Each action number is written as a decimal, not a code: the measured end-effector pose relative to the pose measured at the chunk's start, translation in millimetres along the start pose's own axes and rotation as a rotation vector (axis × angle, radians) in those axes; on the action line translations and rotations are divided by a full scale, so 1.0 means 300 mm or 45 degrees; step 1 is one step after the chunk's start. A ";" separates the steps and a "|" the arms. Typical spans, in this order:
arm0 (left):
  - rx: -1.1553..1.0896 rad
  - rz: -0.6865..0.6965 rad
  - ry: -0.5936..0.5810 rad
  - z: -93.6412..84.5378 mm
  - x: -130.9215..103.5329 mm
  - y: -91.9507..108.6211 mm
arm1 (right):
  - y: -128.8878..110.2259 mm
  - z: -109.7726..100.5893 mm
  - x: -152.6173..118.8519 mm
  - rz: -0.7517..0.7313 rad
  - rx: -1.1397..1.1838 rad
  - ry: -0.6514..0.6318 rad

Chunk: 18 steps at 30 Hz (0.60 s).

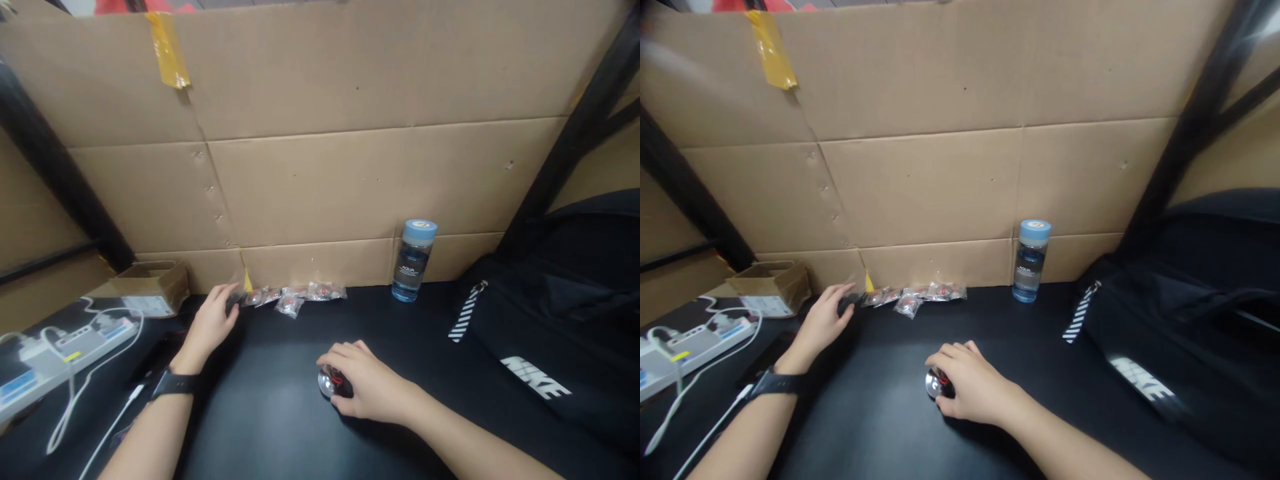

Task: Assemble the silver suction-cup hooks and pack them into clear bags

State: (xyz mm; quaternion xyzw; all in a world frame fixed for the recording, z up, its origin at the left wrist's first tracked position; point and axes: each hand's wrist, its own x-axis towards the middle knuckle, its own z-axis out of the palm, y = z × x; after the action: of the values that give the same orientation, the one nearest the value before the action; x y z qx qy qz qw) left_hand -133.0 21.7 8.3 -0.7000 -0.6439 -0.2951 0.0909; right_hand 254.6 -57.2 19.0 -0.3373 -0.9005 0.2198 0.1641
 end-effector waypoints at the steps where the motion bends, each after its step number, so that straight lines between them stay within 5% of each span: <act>1: -0.075 0.074 0.010 -0.004 -0.005 0.037 | 0.000 0.001 0.000 -0.003 -0.001 0.001; 5: -0.433 0.291 -0.134 -0.001 -0.066 0.223 | -0.001 0.009 0.004 0.013 -0.027 0.042; 9: -0.700 0.502 -0.578 0.026 -0.140 0.368 | 0.008 0.008 0.012 0.148 -0.104 0.117; 12: -0.673 0.582 -0.738 0.036 -0.165 0.403 | 0.028 -0.003 0.017 0.272 -0.145 0.157; 18: -0.481 0.661 -0.812 0.019 -0.178 0.408 | 0.046 -0.008 0.016 0.401 -0.190 0.198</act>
State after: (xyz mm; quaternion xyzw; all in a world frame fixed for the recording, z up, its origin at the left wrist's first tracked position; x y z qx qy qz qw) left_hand -14.3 -39.6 6.2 -0.8985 -0.3778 -0.1446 -0.1706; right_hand 259.6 -43.8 14.7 -0.5013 -0.8350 0.1488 0.1713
